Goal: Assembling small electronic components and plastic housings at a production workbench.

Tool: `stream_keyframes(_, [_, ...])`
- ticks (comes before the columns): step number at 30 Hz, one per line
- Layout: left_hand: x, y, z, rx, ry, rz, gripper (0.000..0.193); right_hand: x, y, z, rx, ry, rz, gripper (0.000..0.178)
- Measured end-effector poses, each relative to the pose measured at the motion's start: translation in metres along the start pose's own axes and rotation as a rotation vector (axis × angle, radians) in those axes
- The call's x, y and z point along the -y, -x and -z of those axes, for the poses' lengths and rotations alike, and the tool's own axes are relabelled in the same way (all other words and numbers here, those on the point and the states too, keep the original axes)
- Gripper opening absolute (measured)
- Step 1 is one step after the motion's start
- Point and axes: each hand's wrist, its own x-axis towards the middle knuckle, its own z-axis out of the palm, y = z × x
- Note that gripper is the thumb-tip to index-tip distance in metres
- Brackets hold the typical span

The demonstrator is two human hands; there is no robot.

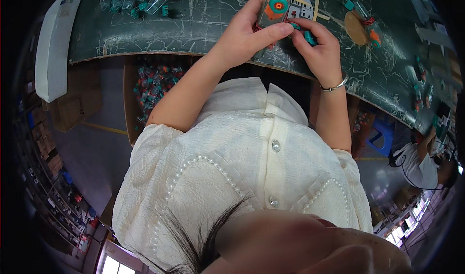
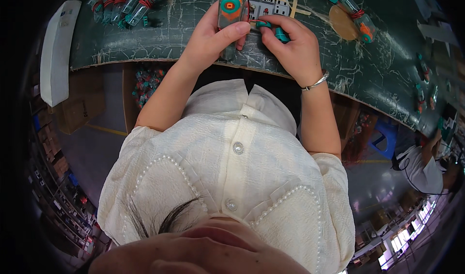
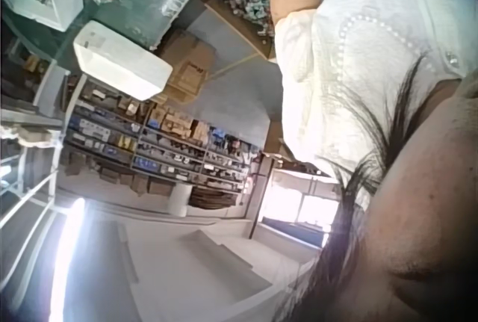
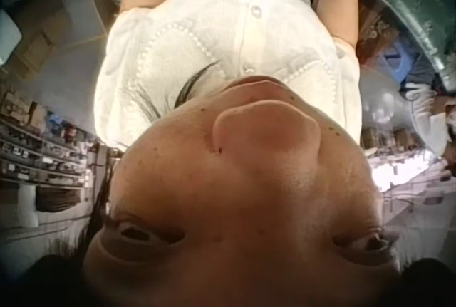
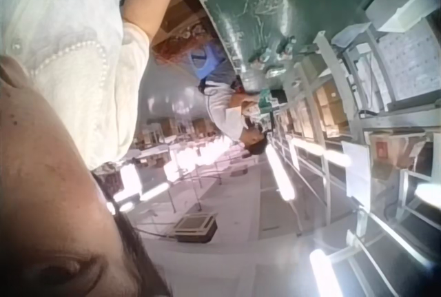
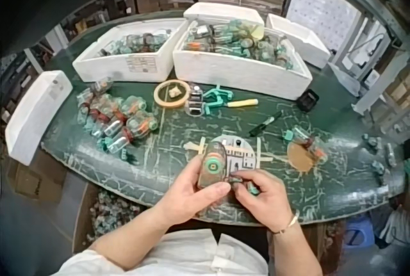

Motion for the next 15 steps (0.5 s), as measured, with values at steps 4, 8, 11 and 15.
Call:
stream_keyframes(4, [0.0003, -0.0004, -0.0001, -0.002, 0.0, 0.009, 0.039, -0.0011, 0.0003, 0.0002, -0.001, -0.025, 0.009, 0.026])
stream_keyframes(8, [0.0014, -0.0019, 0.0005, 0.002, -0.006, 0.0, 0.036, -0.0011, -0.0012, 0.0026, 0.003, -0.029, 0.031, 0.026])
stream_keyframes(11, [0.0011, -0.0023, 0.0006, -0.005, 0.04, 0.01, 0.034, -0.0002, -0.0026, 0.004, 0.005, -0.002, 0.073, 0.025])
stream_keyframes(15, [0.0045, -0.0036, 0.0039, -0.009, 0.044, 0.026, 0.033, 0.0, -0.0019, 0.0024, -0.004, 0.034, 0.071, 0.024])
